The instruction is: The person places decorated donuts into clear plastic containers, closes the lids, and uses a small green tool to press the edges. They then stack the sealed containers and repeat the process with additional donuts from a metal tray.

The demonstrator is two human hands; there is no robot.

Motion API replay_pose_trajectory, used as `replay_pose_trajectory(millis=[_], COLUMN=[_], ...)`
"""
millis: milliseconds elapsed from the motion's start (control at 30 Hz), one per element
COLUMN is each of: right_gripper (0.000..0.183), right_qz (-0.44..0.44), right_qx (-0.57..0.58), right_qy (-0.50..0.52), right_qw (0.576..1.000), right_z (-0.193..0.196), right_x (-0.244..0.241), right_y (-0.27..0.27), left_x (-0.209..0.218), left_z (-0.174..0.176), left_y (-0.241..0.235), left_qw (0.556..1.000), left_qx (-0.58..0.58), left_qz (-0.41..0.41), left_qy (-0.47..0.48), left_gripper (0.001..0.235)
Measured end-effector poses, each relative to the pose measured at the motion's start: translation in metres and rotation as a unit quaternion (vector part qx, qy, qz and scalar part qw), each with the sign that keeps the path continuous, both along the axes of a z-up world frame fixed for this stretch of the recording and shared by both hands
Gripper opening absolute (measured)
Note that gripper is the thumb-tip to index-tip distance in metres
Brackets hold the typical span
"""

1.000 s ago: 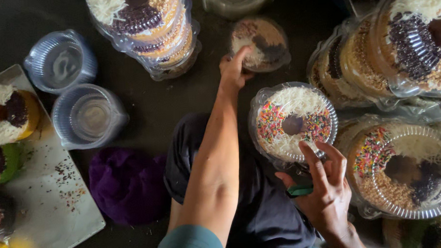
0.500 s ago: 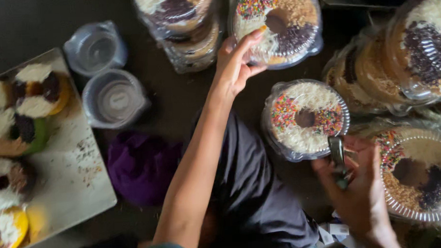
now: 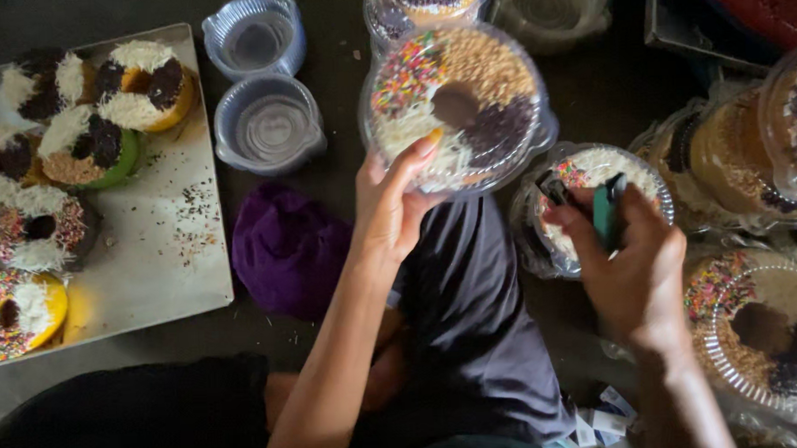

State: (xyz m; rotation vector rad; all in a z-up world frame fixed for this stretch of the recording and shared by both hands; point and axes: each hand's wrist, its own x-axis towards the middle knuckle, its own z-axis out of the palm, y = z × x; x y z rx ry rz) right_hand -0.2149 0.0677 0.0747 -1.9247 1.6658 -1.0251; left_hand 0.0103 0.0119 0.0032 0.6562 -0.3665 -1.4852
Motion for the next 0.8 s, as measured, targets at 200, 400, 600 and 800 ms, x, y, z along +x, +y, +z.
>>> replay_pose_trajectory(millis=[200, 400, 600, 800], right_gripper=[0.023, 0.024, 0.029, 0.044], right_qz=[0.064, 0.069, 0.118, 0.247], right_qx=[-0.030, -0.004, -0.046, -0.080], right_qy=[0.067, 0.089, 0.122, 0.161], right_qw=[0.995, 0.994, 0.984, 0.952], right_z=[0.003, 0.004, -0.002, -0.010], right_x=[-0.014, -0.005, -0.006, -0.022], right_y=[-0.026, -0.036, -0.045, -0.059], left_x=[0.023, 0.024, 0.020, 0.012], left_z=[0.001, 0.006, 0.004, -0.001], left_y=[0.028, 0.036, 0.038, 0.042], left_qw=[1.000, 1.000, 0.999, 0.999], left_qx=[-0.009, -0.024, -0.032, -0.026], left_qz=[-0.002, 0.010, 0.006, 0.024], left_qy=[0.001, 0.001, 0.004, -0.001], left_gripper=[0.057, 0.056, 0.057, 0.062])
